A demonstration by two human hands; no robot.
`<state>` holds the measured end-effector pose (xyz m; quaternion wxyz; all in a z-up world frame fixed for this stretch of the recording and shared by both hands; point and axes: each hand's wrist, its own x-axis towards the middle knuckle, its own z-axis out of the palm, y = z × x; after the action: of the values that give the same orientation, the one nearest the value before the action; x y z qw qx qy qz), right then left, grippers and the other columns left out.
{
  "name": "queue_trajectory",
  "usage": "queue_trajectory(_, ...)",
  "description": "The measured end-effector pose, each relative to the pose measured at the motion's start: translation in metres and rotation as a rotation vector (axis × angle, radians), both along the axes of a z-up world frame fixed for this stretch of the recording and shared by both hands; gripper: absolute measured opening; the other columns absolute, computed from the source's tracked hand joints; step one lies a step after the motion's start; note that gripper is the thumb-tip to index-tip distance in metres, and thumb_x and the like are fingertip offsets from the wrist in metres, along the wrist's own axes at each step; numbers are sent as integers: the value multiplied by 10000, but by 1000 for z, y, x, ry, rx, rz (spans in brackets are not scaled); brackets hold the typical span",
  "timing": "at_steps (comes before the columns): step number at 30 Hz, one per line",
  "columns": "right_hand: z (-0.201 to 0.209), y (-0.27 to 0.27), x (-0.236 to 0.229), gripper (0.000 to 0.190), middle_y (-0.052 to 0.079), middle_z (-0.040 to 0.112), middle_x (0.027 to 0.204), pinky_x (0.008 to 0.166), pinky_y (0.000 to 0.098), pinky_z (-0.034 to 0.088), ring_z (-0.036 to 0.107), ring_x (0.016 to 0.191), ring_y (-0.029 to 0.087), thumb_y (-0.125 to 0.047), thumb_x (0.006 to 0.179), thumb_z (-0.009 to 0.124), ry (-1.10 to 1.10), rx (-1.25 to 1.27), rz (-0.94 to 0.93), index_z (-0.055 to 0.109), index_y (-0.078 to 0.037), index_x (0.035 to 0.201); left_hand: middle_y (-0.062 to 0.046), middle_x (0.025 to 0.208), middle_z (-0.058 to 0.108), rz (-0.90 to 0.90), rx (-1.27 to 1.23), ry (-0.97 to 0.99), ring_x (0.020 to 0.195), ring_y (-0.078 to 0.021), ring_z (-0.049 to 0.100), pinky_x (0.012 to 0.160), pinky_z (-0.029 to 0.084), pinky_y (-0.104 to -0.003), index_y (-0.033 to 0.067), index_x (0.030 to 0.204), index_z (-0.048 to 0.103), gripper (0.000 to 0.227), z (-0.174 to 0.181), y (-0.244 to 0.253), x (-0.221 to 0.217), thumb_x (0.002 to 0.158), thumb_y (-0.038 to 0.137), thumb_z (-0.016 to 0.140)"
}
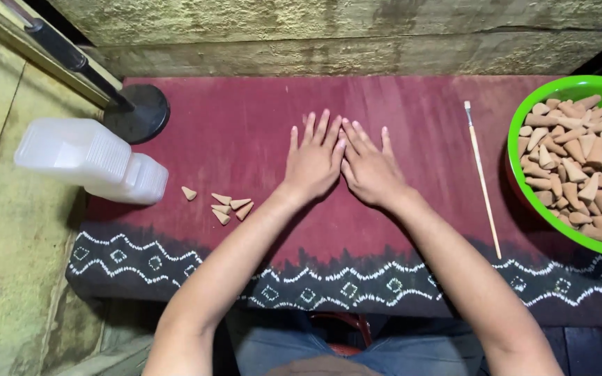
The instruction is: A person is seen arranging incense cones on a table. They pick the cones from a green bowl and place them in organized groups on a red surface, occasionally using a wooden stick to brush or mark the area.
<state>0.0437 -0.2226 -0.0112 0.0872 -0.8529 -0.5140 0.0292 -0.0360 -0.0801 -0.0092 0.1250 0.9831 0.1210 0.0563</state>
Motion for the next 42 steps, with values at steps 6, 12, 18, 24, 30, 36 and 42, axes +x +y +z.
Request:
queue_trajectory(6,10,-42,41,592,103,254,1719,1197,710,172,235,1571,331,-389,1120,320,14,22,-112,294,-124,1649,-40,1735,174,111,31,131,1593,-341,120,1255,112,-615,305,1651,254,557,22,28,-34,1115,453,222)
queue_trajectory(12,-23,-72,84,665,193,208,1726,1185,768,104,176,1589,370,-454,1134,261,-36,11,-358,282,-26,1643,-192,1715,178,425,129,115,1582,-419,95,1249,91,-642,118,1650,268,687,-10,60,-35,1097,526,249)
queue_trajectory(18,-2,-50,-39,638,150,233,1709,1200,726,99,192,1582,309,-420,1110,255,-46,-81,-4,243,-50,1629,-218,1697,223,-23,-50,29,1570,-434,167,1232,197,-621,29,1618,290,612,33,-51,-62,1106,364,285)
queue_trajectory(24,9,-90,-7,638,147,255,1710,1206,666,185,251,1562,335,-424,1108,334,26,-12,-75,283,-74,1638,-115,1717,221,-65,31,92,1574,-371,185,1232,164,-619,197,1638,302,573,25,-33,-88,1094,378,284)
queue_trajectory(30,2,-133,16,666,139,228,1726,1227,662,150,222,1578,335,-458,1108,321,32,-11,-213,272,-67,1646,-132,1709,234,84,62,61,1563,-402,194,1228,169,-627,209,1631,325,578,20,-7,-111,1094,422,330)
queue_trajectory(36,49,-96,-52,666,236,293,1670,1192,706,125,233,1561,386,-452,1116,318,20,-19,-93,301,-10,1613,-235,1678,258,-33,-14,-6,1548,-465,202,1218,205,-631,58,1602,354,585,28,-46,-93,1099,356,375)
queue_trajectory(42,22,-101,-68,688,132,197,1719,1189,698,139,216,1562,329,-494,1082,358,52,-57,28,241,-107,1639,-84,1714,225,-163,30,98,1582,-343,164,1245,114,-593,232,1633,306,585,21,-52,-107,1093,458,300)
